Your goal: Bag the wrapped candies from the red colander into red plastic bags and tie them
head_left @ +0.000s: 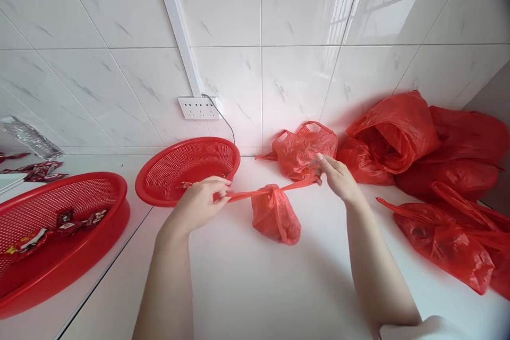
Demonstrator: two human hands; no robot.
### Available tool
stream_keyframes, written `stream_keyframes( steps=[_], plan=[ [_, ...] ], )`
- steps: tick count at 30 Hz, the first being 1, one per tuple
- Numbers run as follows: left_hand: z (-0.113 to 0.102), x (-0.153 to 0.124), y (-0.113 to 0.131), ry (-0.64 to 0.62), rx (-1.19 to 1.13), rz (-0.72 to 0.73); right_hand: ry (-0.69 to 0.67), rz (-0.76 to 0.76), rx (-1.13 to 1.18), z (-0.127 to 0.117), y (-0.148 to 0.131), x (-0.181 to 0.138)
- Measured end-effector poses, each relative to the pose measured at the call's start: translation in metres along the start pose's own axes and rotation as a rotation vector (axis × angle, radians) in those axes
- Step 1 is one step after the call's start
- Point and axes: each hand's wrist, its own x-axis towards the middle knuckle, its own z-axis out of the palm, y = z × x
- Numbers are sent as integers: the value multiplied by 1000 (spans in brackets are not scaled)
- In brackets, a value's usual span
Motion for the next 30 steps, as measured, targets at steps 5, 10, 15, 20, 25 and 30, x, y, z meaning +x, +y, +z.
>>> stream_keyframes(
  steps=[5,10,15,20,25,30],
  plan=[
    [-8,1,-16,-64,46,-116,78,139,-231,-13,16,7],
    [1,4,-17,-270,59,-150,27,145,-480,-18,11,3],
    [11,9,-6,-159,-55,-167,156,-212,-538,17,0,-10],
    [14,12,11,-131,-23,-135,-242,-349,-488,98,19,-43],
    [13,12,16,-178,73,-151,-214,-352,-589,73,28,-60],
    [10,12,23,-196,87,-185,-201,-210,-678,-38,29,-72]
  ],
)
